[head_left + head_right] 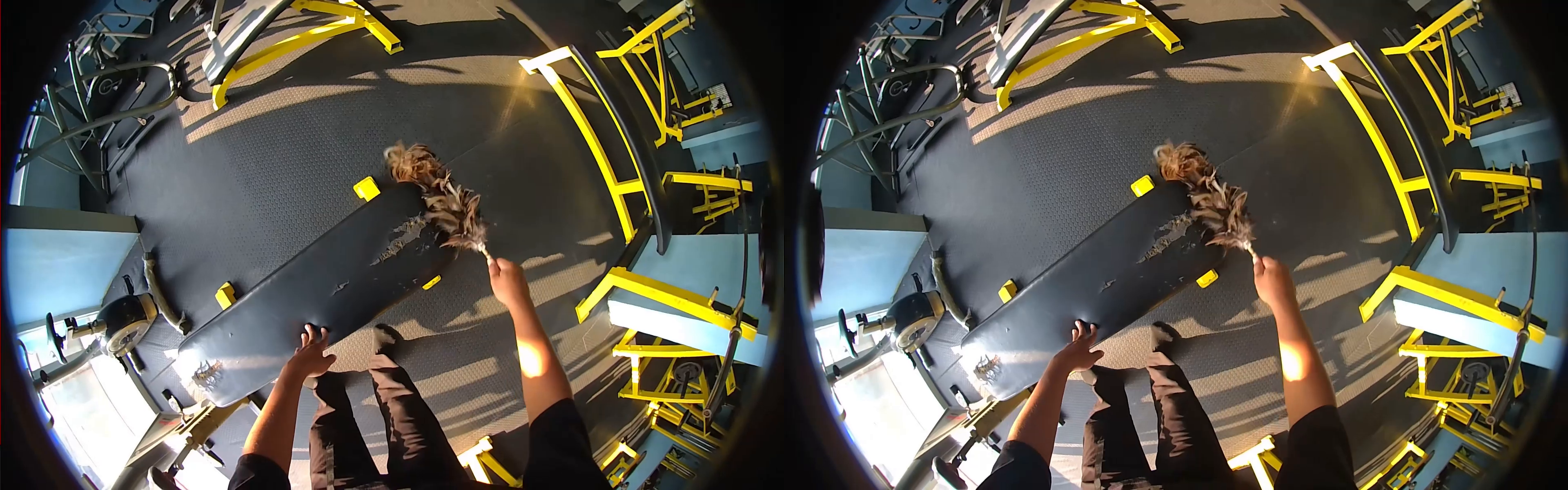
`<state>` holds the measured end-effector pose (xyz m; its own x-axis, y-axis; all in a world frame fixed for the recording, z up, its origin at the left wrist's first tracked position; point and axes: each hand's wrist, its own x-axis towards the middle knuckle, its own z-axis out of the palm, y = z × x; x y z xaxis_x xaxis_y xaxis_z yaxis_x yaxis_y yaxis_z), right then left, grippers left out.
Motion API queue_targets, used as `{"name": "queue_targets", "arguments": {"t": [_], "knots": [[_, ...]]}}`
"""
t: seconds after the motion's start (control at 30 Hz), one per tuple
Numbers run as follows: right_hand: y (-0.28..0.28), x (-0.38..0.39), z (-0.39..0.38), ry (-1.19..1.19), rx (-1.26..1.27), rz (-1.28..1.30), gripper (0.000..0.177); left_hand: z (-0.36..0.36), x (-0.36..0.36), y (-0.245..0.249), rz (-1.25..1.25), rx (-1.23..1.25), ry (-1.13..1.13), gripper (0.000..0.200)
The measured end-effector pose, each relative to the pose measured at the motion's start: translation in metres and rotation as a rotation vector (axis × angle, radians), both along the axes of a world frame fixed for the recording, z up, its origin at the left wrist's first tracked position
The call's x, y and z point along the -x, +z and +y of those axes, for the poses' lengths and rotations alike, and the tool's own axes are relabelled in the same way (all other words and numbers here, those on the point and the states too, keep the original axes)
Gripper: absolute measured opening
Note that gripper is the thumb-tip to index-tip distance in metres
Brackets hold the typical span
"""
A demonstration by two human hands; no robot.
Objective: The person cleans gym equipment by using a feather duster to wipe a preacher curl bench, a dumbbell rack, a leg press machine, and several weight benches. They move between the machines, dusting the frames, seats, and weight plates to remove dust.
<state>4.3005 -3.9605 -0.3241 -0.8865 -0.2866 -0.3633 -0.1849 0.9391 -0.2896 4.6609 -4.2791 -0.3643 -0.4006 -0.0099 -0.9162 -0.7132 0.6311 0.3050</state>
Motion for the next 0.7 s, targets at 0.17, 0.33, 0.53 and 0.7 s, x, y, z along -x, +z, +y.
{"name": "queue_targets", "arguments": {"t": [0.17,0.33,0.53,0.7], "knots": [[0.048,0.062,-0.080,0.185,-0.191,0.017,0.036,0.011,-0.002,-0.005,0.083,0.183,-0.031,0.088],[0.119,0.084,-0.191,0.428,-0.628,0.051,0.035,0.022,-0.013,-0.006,0.195,0.266,0.010,0.086],[0.148,0.028,-0.328,0.644,-0.777,0.036,0.027,0.007,-0.025,0.012,0.347,0.217,0.075,0.087],[0.132,-0.074,-0.416,0.822,-0.794,-0.125,0.031,-0.014,-0.104,0.001,0.872,0.226,0.538,0.062]]}}
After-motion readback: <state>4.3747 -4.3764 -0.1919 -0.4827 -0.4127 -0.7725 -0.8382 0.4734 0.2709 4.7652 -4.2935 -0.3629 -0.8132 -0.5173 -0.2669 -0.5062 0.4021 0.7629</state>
